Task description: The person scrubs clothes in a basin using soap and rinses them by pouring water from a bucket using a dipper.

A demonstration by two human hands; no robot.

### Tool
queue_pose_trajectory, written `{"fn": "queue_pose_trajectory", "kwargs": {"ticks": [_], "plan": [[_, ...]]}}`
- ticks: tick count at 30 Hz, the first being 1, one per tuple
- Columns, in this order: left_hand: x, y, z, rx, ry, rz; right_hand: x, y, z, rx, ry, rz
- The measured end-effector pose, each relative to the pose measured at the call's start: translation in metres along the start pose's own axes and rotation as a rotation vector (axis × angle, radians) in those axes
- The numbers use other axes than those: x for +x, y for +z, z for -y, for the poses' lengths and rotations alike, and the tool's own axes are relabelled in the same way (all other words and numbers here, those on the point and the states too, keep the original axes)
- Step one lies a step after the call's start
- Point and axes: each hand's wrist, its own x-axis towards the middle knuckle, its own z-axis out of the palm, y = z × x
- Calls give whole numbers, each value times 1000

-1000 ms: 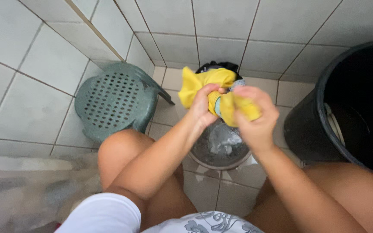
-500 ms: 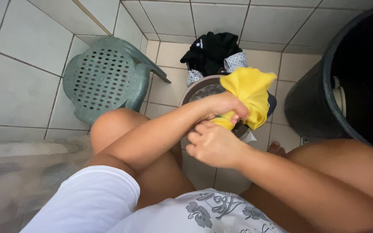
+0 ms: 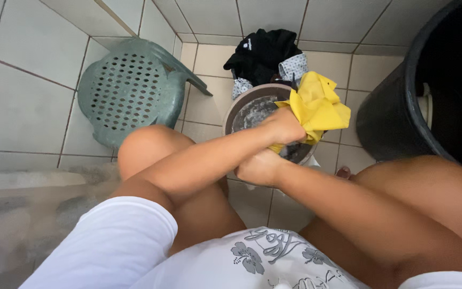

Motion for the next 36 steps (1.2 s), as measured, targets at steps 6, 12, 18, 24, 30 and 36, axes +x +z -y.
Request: {"fn": "queue_pose_trajectory", "kwargs": {"ticks": [6,12,18,24,30,36], "plan": [[2,15,16,-10,-32,-47,8,14,-6,8,-121,-181],[7,9,27,-113,-177,129,3,-1,3,-370,-370,-126],[29,-60,37,-599,-131,-136,0,-80,20,-343,-372,-715],[-5,-120,31,-1461,-7,41,6,-123,42,1,52,-1185],[-37,-154,38,-613,-42,-59,-2,-132,-1,886,433,-1435],[-23,-113,38,-1076,200,-129,-17,-149,-34,1396,681,-1449]]}}
